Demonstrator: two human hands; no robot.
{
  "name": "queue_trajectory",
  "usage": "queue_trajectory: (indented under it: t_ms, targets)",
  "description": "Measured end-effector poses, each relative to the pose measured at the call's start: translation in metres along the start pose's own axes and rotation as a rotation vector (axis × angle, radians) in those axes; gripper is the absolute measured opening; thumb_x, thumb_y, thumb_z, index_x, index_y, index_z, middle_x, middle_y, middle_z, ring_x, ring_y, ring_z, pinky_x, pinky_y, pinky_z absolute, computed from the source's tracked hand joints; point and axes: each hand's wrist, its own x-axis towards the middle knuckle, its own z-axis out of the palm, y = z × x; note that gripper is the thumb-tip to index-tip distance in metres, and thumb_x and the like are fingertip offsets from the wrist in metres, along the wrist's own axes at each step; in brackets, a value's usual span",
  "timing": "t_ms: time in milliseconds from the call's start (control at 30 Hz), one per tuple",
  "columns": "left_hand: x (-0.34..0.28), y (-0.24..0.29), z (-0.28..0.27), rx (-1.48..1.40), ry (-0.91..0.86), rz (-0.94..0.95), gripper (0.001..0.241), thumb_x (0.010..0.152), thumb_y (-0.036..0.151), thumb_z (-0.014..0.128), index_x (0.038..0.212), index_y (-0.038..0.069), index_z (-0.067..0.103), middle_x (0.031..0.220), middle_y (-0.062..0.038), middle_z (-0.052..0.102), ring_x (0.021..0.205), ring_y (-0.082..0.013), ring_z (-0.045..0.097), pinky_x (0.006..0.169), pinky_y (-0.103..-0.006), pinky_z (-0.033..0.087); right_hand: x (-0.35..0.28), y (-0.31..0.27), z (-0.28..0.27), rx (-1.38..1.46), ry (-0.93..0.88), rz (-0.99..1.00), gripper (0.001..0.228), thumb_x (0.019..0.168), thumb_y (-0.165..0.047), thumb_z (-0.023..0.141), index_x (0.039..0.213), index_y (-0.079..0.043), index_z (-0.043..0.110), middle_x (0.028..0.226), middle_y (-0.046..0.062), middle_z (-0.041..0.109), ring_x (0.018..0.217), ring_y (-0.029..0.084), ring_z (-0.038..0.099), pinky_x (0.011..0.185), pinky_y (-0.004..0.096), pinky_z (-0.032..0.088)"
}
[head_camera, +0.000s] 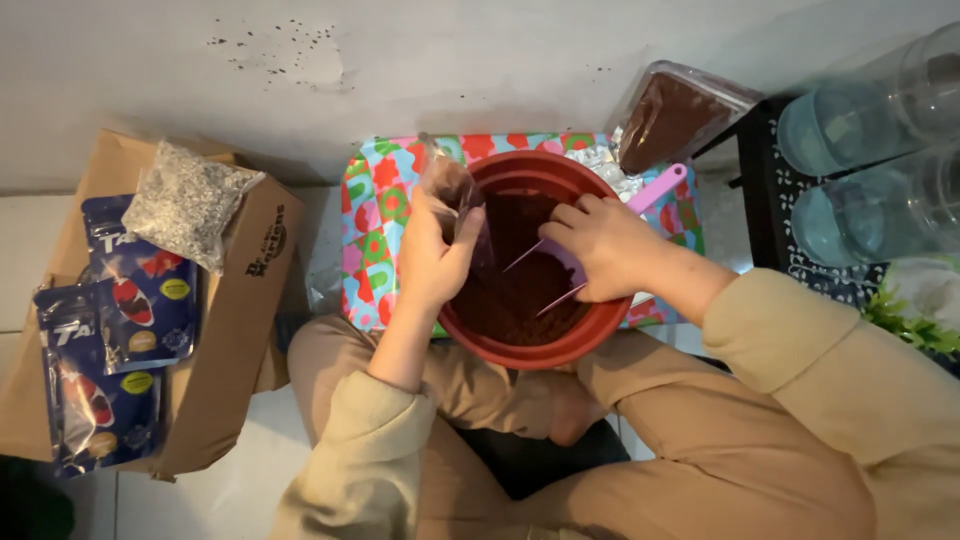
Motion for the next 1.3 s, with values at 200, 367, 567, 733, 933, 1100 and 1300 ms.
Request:
queue_trajectory:
  t_ms: [200, 367, 567, 733, 933, 1100, 1300]
  targets:
    - [0.001, -0.023, 0.012, 0.021, 0.037, -0.083, 0.039, 0.093, 0.041, 0.069, 0.113, 0.014, 0.050, 0.092, -0.011, 0.071, 0.095, -0.0369, 0.073, 0.085, -0.0505, 0.058, 0.003, -0.009, 0.002, 0.005, -0.004, -0.022, 0.078, 0.046, -0.045, 0.081, 0.116, -0.015, 0.065, 0.113, 0.004, 0.065, 0.102, 0.033, 0.062, 0.082, 0.046, 0.051]
    - [0.000, -0.009, 0.011, 0.080, -0.011, -0.153, 0.050, 0.092, 0.043, 0.069, 0.127, 0.016, 0.045, 0.106, -0.018, 0.071, 0.105, -0.0451, 0.069, 0.091, -0.0583, 0.055, 0.001, -0.006, 0.005, 0.041, 0.048, -0.073, 0.079, 0.045, -0.043, 0.081, 0.117, -0.014, 0.066, 0.114, 0.004, 0.065, 0.101, 0.033, 0.061, 0.081, 0.045, 0.049]
    - [-0.005, -0.007, 0.006, 0.105, -0.029, -0.115, 0.055, 0.091, 0.044, 0.069, 0.132, 0.018, 0.043, 0.105, -0.016, 0.072, 0.104, -0.0448, 0.070, 0.091, -0.0586, 0.055, -0.001, 0.004, -0.003, 0.077, 0.133, -0.163, 0.077, 0.053, -0.050, 0.074, 0.121, -0.017, 0.064, 0.118, 0.002, 0.064, 0.103, 0.027, 0.059, 0.086, 0.042, 0.043]
    - [-0.003, -0.022, 0.003, 0.013, 0.002, 0.109, 0.056, 0.089, 0.026, 0.073, 0.131, 0.005, 0.042, 0.112, -0.028, 0.068, 0.108, -0.0519, 0.065, 0.091, -0.0621, 0.052, -0.005, 0.007, -0.038, 0.072, 0.049, -0.109, 0.082, 0.047, -0.045, 0.080, 0.122, -0.017, 0.065, 0.122, 0.002, 0.067, 0.107, 0.029, 0.059, 0.091, 0.046, 0.043]
    - [-0.006, -0.027, 0.004, 0.022, -0.009, 0.180, 0.068, 0.085, 0.022, 0.074, 0.142, 0.006, 0.040, 0.115, -0.021, 0.068, 0.086, -0.0420, 0.073, 0.074, -0.0500, 0.060, -0.019, 0.029, -0.059, -0.047, 0.069, 0.033, 0.093, 0.042, -0.046, 0.085, 0.129, -0.020, 0.065, 0.129, 0.001, 0.066, 0.116, 0.026, 0.059, 0.096, 0.045, 0.040]
    - [-0.004, -0.031, 0.006, 0.098, -0.075, 0.194, 0.077, 0.083, 0.032, 0.075, 0.146, 0.006, 0.039, 0.116, -0.026, 0.068, 0.105, -0.0526, 0.066, 0.088, -0.0617, 0.055, -0.028, 0.047, -0.060, 0.028, 0.243, 0.142, 0.095, 0.045, -0.047, 0.086, 0.132, -0.017, 0.062, 0.132, 0.003, 0.063, 0.121, 0.028, 0.058, 0.094, 0.045, 0.042]
    - [0.000, -0.040, 0.013, -0.009, -0.141, 0.370, 0.075, 0.085, 0.064, 0.068, 0.136, 0.013, 0.047, 0.127, -0.013, 0.066, 0.111, -0.0391, 0.070, 0.089, -0.0483, 0.059, -0.033, 0.058, -0.049, 0.004, 0.297, 0.200, 0.094, 0.045, -0.050, 0.086, 0.130, -0.020, 0.062, 0.132, -0.001, 0.062, 0.118, 0.025, 0.058, 0.092, 0.041, 0.043]
